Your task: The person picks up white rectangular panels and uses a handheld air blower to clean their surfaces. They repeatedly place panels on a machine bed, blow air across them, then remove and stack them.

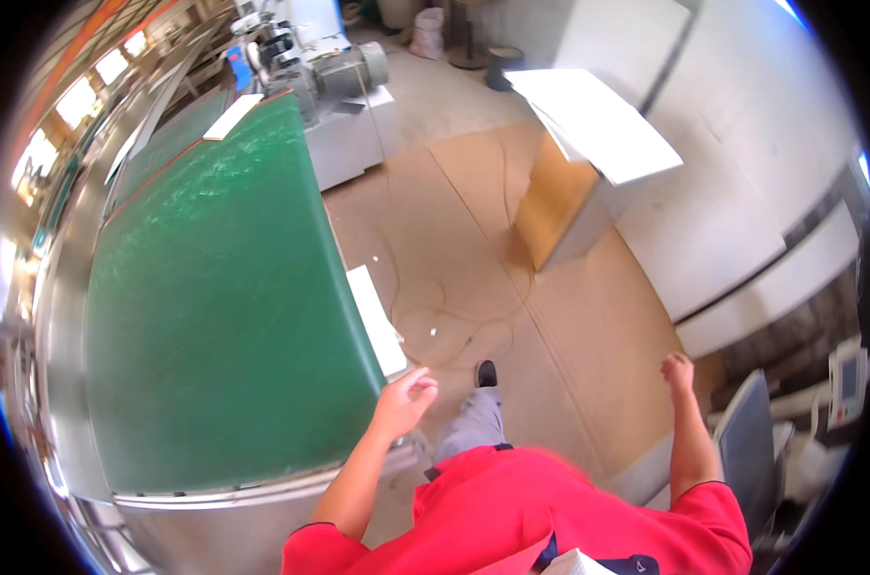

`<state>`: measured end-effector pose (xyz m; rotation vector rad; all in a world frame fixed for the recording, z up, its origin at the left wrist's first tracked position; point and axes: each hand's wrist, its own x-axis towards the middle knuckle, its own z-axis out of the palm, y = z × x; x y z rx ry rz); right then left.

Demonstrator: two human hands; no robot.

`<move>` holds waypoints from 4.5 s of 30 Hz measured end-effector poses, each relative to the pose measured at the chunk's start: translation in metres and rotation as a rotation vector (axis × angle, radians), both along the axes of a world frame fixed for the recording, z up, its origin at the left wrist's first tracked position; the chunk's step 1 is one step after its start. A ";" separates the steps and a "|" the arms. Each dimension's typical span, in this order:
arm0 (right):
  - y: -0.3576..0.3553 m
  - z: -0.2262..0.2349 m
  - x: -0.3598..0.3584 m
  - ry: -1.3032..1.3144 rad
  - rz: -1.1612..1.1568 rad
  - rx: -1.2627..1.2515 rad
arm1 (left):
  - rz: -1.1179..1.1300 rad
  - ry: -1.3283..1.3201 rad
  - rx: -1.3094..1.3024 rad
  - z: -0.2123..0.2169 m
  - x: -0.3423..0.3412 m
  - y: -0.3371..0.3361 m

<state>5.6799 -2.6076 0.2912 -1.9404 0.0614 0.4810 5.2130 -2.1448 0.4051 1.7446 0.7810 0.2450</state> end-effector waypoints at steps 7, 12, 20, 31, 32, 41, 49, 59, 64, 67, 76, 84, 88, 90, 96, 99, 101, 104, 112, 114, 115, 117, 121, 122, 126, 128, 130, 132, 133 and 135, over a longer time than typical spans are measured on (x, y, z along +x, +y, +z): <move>0.229 0.048 0.111 0.041 0.362 -0.059 | 0.168 -0.141 -0.104 -0.011 0.216 0.115; 0.342 0.016 0.112 0.401 0.539 -0.083 | -0.054 -0.129 0.193 0.050 0.349 0.211; 0.633 -0.049 0.264 0.415 0.664 0.108 | 0.155 0.061 0.292 0.013 0.483 0.456; 1.167 0.061 0.445 0.003 0.956 0.206 | 0.830 0.395 0.483 0.019 0.408 0.868; 1.211 0.066 0.452 -0.034 0.955 0.209 | 0.877 0.405 0.538 0.011 0.401 0.914; 1.566 0.053 0.481 -0.225 0.875 -0.081 | 0.956 0.974 0.566 -0.058 0.334 1.256; 1.740 0.062 0.477 -0.332 0.744 -0.509 | 0.507 0.986 0.826 -0.060 0.261 1.204; 1.755 0.076 0.465 -0.228 0.737 -0.556 | 1.038 1.525 0.247 0.021 0.112 0.952; 1.731 0.082 0.459 -0.348 0.666 -0.431 | 0.712 0.778 0.997 0.062 0.290 1.088; 1.653 0.090 0.494 -0.172 0.446 0.048 | 0.293 0.243 1.063 0.093 0.447 1.083; 1.124 0.192 0.437 0.446 0.464 1.177 | -0.325 -0.035 0.241 0.002 0.683 0.861; 0.713 0.246 0.285 0.060 -0.316 0.858 | -1.019 -0.088 0.314 -0.006 0.933 0.574; 0.575 0.198 0.179 -0.065 -0.981 -0.061 | -0.898 0.079 0.273 0.001 1.028 0.469; 0.526 0.191 0.145 0.208 -0.992 -0.030 | -0.869 0.268 0.007 -0.016 1.062 0.449; 0.389 0.163 0.181 0.220 -1.099 0.044 | -0.670 0.279 0.170 -0.047 1.103 0.423; 0.335 0.117 0.230 0.371 -0.989 0.093 | -0.683 0.278 0.132 -0.048 1.106 0.408; 0.333 0.116 0.280 0.429 -0.878 0.318 | -0.668 0.278 -0.137 -0.035 1.093 0.421; 0.319 0.110 0.305 0.420 -0.812 0.525 | -0.627 0.264 -0.351 -0.031 1.098 0.442; 0.248 0.122 0.237 0.386 -1.070 1.020 | -0.919 0.208 -0.055 0.047 1.048 0.192; 0.209 0.118 0.185 0.359 -1.141 1.048 | -1.053 0.197 -0.001 0.055 1.030 0.114; 0.186 0.118 0.158 0.350 -1.159 1.055 | -1.101 0.185 0.017 0.058 1.017 0.082; 0.143 0.118 0.098 0.325 -1.260 1.003 | -1.210 0.165 0.048 0.059 0.991 0.010; 0.055 0.098 -0.060 0.201 -1.511 1.048 | -1.445 0.110 0.110 0.058 0.915 -0.152; 0.037 0.101 -0.101 0.212 -1.642 1.024 | -1.509 0.103 0.117 0.053 0.892 -0.192; -0.013 0.115 -0.274 0.186 -1.982 0.917 | -1.531 0.043 0.135 0.032 0.793 -0.385; -0.032 0.142 -0.344 0.189 -2.118 0.847 | -1.634 0.077 0.104 0.026 0.727 -0.476; -0.055 0.163 -0.415 0.162 -2.228 0.722 | -1.771 0.147 0.114 0.024 0.651 -0.564; -0.075 0.168 -0.489 0.132 -2.333 0.676 | -1.853 0.112 0.181 0.015 0.563 -0.652; -0.088 0.169 -0.522 0.107 -2.389 0.671 | -1.895 0.196 0.135 0.012 0.526 -0.688; -0.112 0.160 -0.593 0.158 -2.508 0.535 | -2.026 0.205 0.149 -0.011 0.446 -0.766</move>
